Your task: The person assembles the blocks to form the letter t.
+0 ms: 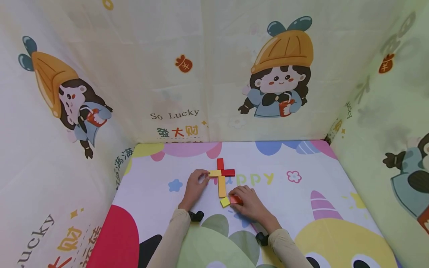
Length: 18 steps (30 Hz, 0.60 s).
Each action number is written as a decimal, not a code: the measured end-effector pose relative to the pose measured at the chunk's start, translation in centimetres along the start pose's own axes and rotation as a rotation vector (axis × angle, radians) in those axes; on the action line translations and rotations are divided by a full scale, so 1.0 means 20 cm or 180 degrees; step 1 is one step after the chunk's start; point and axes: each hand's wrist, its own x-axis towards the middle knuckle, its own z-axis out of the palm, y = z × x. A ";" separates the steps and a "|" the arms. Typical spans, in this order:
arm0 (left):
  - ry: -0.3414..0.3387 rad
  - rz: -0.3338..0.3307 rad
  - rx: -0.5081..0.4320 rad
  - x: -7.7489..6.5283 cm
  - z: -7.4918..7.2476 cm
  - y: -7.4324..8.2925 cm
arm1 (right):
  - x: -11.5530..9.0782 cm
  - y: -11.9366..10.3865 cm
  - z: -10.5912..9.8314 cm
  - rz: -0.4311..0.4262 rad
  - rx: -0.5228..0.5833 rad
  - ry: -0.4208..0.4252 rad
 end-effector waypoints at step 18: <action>0.0091 0.0498 0.0914 -0.31 0.08 0.13 | -0.01 0.03 0.02 0.0041 -0.0112 0.0007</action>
